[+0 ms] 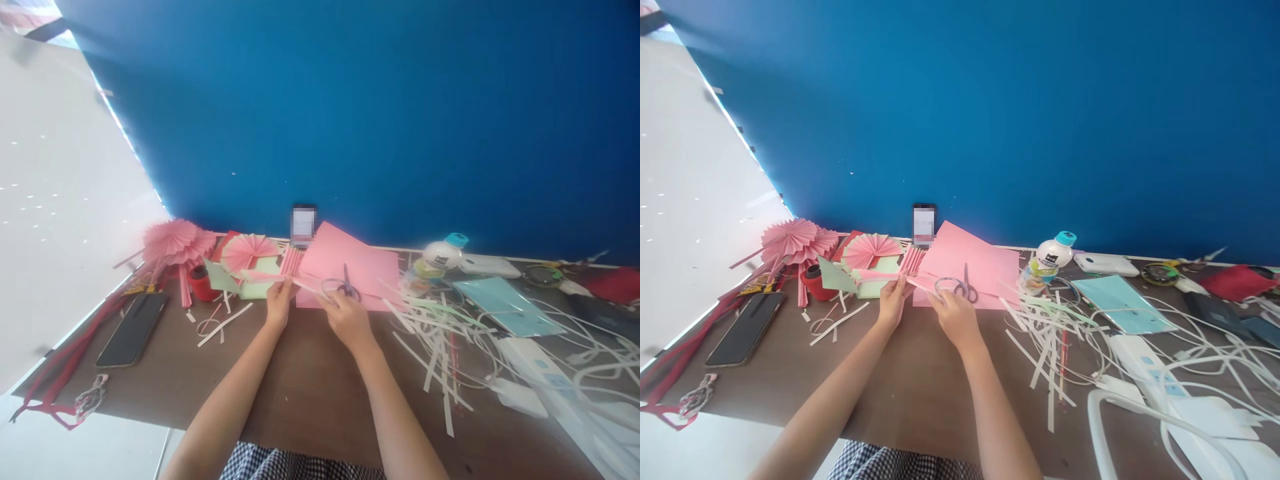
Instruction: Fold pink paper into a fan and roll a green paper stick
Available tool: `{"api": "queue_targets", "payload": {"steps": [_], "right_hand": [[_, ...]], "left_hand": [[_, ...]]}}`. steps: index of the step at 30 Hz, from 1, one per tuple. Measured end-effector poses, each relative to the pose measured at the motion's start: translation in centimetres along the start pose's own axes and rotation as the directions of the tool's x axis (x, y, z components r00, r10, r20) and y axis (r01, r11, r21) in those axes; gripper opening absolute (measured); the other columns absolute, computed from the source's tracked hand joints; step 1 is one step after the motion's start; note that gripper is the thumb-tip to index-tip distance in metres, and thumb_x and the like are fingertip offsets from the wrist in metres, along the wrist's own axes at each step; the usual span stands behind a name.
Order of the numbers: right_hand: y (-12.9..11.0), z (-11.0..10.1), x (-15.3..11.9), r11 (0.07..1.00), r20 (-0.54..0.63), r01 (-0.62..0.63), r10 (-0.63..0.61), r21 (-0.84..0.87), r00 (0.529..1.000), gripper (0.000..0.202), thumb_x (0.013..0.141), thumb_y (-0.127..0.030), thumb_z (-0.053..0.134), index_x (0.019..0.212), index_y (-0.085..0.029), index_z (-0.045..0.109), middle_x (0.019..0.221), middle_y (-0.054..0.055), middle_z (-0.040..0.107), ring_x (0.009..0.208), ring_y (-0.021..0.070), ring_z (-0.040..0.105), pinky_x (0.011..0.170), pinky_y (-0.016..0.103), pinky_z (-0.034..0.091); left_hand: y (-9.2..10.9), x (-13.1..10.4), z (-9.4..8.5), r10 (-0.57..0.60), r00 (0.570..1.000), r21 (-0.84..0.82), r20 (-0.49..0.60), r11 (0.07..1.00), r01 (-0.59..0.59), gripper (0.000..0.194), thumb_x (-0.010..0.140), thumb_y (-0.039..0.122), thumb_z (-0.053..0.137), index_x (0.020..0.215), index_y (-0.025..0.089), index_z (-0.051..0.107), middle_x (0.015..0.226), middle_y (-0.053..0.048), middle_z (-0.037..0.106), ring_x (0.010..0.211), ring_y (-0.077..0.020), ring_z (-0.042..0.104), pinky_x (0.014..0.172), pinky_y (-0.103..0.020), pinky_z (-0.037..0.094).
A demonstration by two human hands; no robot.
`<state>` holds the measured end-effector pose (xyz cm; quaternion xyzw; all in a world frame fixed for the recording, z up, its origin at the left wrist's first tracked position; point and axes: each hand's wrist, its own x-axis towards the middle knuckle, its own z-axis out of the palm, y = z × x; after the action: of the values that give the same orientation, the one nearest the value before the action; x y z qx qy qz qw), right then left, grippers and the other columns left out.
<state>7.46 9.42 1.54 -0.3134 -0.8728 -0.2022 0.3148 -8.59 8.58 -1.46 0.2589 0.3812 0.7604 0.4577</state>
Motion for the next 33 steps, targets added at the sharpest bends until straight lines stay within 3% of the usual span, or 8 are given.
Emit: {"api": "queue_targets", "payload": {"steps": [13, 25, 29, 33], "right_hand": [[0.7, 0.4, -0.4, 0.993, 0.165, -0.118, 0.117, -0.002, 0.979, 0.052, 0.074, -0.002, 0.040, 0.114, -0.033, 0.053, 0.083, 0.004, 0.058, 0.069, 0.0148, 0.048, 0.066, 0.027, 0.036], [1.0, 0.8, -0.6, 0.987, 0.179, -0.162, 0.159, 0.003, 0.971, 0.054, 0.073, -0.001, 0.041, 0.114, -0.034, 0.052, 0.089, 0.004, 0.059, 0.074, 0.0158, 0.050, 0.066, 0.027, 0.036], [1.0, 1.1, -0.6, 0.988, 0.164, -0.151, 0.145, 0.025, 0.976, 0.053, 0.075, -0.001, 0.039, 0.114, -0.034, 0.052, 0.090, 0.004, 0.059, 0.076, 0.0152, 0.051, 0.069, 0.026, 0.036], [0.8, 1.5, -0.6, 0.992, 0.161, -0.125, 0.119, 0.027, 0.980, 0.050, 0.077, -0.002, 0.039, 0.116, -0.032, 0.051, 0.090, 0.004, 0.060, 0.077, 0.0152, 0.052, 0.070, 0.027, 0.035]], "left_hand": [[0.9, -0.2, 0.5, -0.021, 1.000, -0.058, -0.009, 0.998, 0.020, 0.037, 0.069, 0.039, 0.060, 0.092, 0.010, 0.062, 0.094, -0.011, 0.065, 0.098, -0.0240, 0.056, 0.089, -0.043, 0.041], [1.3, -0.5, 0.7, -0.074, 0.997, -0.115, 0.008, 0.991, 0.075, 0.036, 0.068, 0.036, 0.063, 0.093, 0.010, 0.060, 0.084, -0.007, 0.066, 0.079, -0.0194, 0.063, 0.086, -0.043, 0.044], [1.3, -0.4, 0.7, -0.145, 0.989, -0.141, 0.019, 0.979, 0.146, 0.038, 0.069, 0.036, 0.063, 0.099, 0.012, 0.057, 0.081, -0.006, 0.065, 0.084, -0.0194, 0.062, 0.088, -0.041, 0.042], [0.7, -0.3, 0.7, -0.207, 0.977, -0.225, 0.051, 0.951, 0.213, 0.039, 0.073, 0.039, 0.058, 0.102, 0.015, 0.054, 0.091, -0.009, 0.064, 0.090, -0.0208, 0.061, 0.088, -0.041, 0.041]]}}
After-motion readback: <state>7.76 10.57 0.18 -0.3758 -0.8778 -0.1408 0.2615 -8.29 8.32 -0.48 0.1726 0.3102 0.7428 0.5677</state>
